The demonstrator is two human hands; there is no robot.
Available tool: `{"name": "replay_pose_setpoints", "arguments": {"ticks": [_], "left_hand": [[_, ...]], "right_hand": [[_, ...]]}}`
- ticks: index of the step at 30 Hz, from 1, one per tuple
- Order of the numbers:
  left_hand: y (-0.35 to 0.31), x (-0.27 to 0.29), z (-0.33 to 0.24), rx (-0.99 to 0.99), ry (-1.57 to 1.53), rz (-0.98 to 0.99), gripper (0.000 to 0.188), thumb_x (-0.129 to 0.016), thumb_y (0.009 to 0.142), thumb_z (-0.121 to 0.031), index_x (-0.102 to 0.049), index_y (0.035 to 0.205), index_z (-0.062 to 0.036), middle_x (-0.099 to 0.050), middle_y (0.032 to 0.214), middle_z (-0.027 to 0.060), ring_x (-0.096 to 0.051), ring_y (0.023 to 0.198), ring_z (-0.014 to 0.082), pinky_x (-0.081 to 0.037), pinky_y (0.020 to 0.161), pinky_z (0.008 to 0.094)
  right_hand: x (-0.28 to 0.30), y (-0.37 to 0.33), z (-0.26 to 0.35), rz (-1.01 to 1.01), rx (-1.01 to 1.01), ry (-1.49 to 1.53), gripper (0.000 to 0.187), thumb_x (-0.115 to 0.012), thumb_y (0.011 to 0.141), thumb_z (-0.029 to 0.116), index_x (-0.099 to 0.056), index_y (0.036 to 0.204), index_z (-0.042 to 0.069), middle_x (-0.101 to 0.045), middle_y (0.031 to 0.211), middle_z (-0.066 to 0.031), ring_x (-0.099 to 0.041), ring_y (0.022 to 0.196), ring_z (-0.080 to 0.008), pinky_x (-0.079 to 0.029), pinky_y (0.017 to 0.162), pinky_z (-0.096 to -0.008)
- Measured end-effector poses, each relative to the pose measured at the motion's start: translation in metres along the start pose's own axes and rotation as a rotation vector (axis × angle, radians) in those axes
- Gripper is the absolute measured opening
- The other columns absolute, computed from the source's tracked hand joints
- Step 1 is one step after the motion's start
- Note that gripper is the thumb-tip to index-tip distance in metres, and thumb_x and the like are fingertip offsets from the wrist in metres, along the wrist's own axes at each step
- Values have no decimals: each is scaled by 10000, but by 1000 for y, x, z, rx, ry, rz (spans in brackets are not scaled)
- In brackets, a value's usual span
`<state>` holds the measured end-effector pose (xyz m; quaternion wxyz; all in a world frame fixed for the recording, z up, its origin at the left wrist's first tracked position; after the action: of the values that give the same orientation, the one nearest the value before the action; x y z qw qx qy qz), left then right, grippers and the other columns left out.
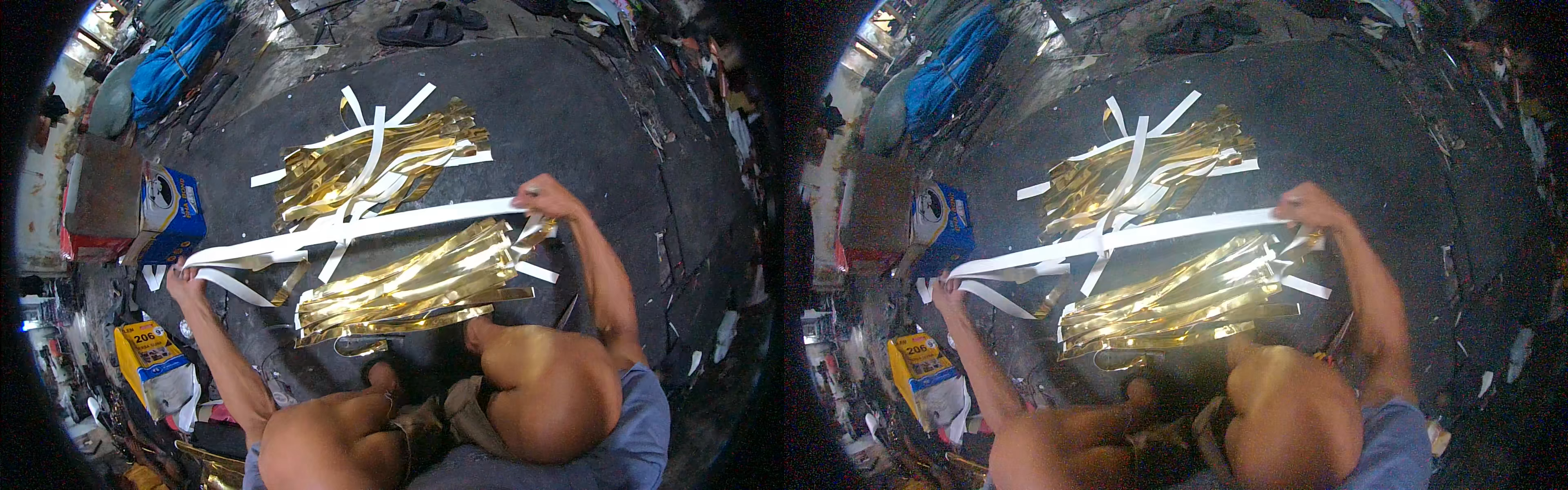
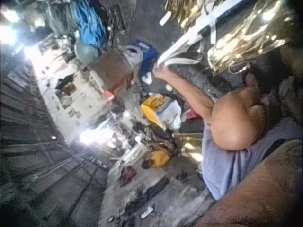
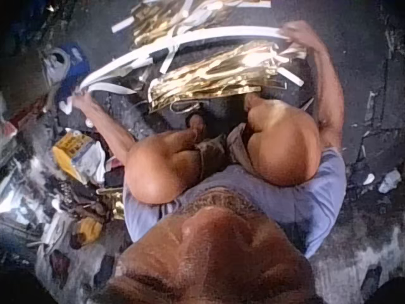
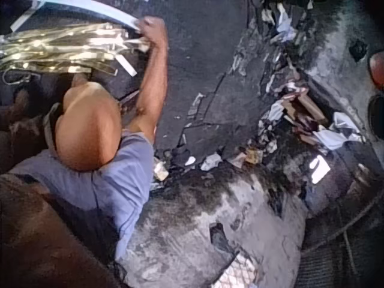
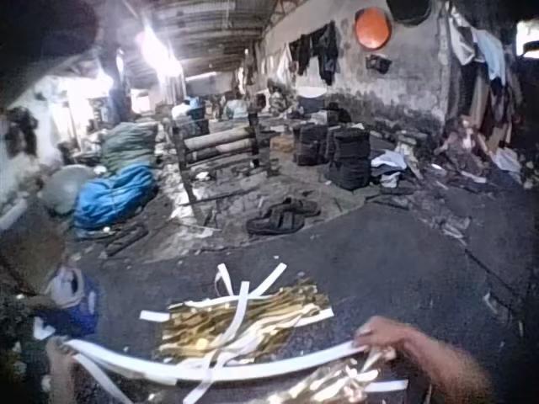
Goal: The person sits on the floor and repeatedly peels white backing strips from gold foil sheets. The peeled strips are placed in a pile on the floor, and the process continues throughout the clip.
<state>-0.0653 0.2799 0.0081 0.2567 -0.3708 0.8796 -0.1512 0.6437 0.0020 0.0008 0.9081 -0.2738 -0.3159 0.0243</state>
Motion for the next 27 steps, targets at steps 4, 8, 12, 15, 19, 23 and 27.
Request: {"name": "replay_pose_setpoints", "arguments": {"ticks": [4,8,12,15,19,23,27], "left_hand": [[97,109,-60,-163,8,-152,160,-404,919,-192,-445,806,-86,-503,725,69,-382,519,125,-295,417,235],[64,87,-42,-271,289,-28,199,-458,923,-269,-500,845,-91,-563,720,44,-403,479,112,-305,415,227],[-65,-35,-25,-318,491,247,250,-527,904,-302,-633,848,-83,-606,730,-3,-480,527,64,-312,436,206],[-170,-90,-32,-369,509,599,257,-512,917,-302,-625,793,-108,-602,761,-13,-495,584,43,-301,450,191],[-301,-160,-16,-435,365,912,239,-512,929,-307,-614,863,-101,-610,800,-4,-514,638,50,-324,490,196],[-350,-205,-52,-1552,728,863,381,-623,884,-141,-546,1235,-13,-668,986,78,-631,859,168,-525,728,280],[-374,-254,-109,-1944,669,779,397,-587,905,-232,-558,1242,-25,-658,1021,94,-635,900,176,-521,806,296]], "right_hand": [[62,-4,-127,-276,-96,-202,249,-690,865,285,-703,804,44,-647,707,-14,-571,679,-107,-454,608,-328],[112,-40,-146,-430,-263,-254,318,-675,874,306,-631,736,23,-594,683,-42,-517,648,-143,-414,591,-339],[115,-47,15,-499,-37,-392,330,-716,823,338,-628,878,25,-631,802,-92,-584,752,-183,-455,676,-355],[78,-40,147,-486,359,-294,403,-784,755,358,-634,946,37,-614,849,-46,-537,765,-134,-432,673,-307],[20,-30,282,-284,766,-175,724,-887,616,344,-584,1214,71,-646,885,-66,-598,766,-151,-484,696,-316],[-31,-21,404,-251,1270,-204,640,-870,592,261,-588,1120,34,-671,824,-156,-669,773,-224,-515,689,-367],[-29,39,475,-844,1628,103,252,-696,716,228,-675,763,-19,-658,707,-217,-660,633,-338,-534,631,-437]]}}
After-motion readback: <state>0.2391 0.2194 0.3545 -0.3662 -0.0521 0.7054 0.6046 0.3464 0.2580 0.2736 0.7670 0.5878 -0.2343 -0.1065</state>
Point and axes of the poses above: each hand's wrist, its own y-axis towards the middle knuckle, its own x-axis out of the back of the hand, z = x × y, the point moved 3 cm from there along y, towards the middle knuckle
